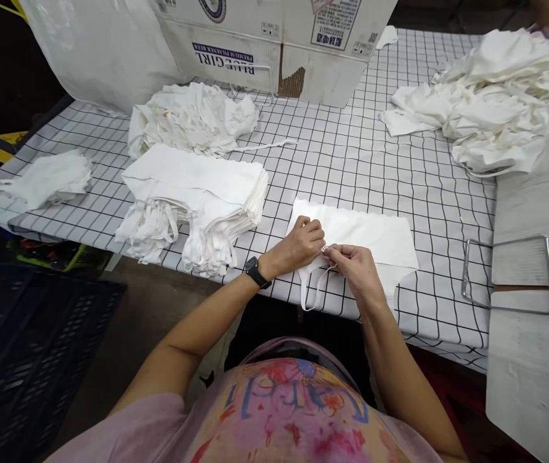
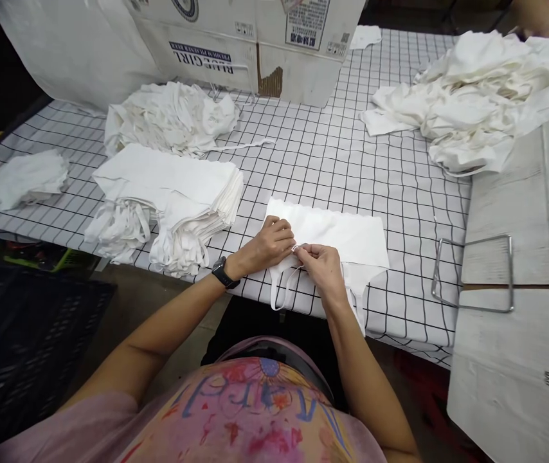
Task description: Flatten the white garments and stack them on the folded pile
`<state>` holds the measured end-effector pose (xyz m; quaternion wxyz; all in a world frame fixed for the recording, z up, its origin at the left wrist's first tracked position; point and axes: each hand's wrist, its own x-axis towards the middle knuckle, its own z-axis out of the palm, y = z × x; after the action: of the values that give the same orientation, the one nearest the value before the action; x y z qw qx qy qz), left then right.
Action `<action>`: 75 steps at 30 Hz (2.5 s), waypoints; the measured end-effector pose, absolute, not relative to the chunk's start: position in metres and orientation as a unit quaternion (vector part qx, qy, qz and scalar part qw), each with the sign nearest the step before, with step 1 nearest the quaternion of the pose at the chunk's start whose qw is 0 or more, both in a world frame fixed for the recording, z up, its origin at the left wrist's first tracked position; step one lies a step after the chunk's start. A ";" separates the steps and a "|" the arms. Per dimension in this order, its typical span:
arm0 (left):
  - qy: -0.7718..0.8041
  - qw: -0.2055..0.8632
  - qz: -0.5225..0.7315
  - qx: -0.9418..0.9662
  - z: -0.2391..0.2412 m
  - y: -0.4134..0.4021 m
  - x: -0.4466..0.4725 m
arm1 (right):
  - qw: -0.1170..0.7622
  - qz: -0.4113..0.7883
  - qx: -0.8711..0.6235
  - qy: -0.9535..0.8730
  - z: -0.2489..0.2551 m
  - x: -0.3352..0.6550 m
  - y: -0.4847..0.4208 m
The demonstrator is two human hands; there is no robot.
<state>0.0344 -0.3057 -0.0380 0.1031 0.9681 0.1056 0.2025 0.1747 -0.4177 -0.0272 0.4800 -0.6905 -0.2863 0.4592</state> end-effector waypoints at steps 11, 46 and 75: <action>0.091 0.083 0.230 0.965 -0.039 -0.309 0.034 | 0.440 0.441 -0.722 -0.300 -0.028 0.180 -0.414; 0.088 0.144 0.269 0.948 -0.052 -0.305 0.038 | 0.404 0.498 -0.694 -0.328 -0.013 0.188 -0.410; 0.163 0.272 0.182 0.931 -0.043 -0.301 0.037 | 0.362 0.502 -0.692 -0.372 -0.003 0.194 -0.404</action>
<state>0.0371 -0.3015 -0.0426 0.2718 0.9308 0.1635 0.1818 0.1939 -0.4035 -0.0029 0.3625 -0.6918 -0.3716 0.5020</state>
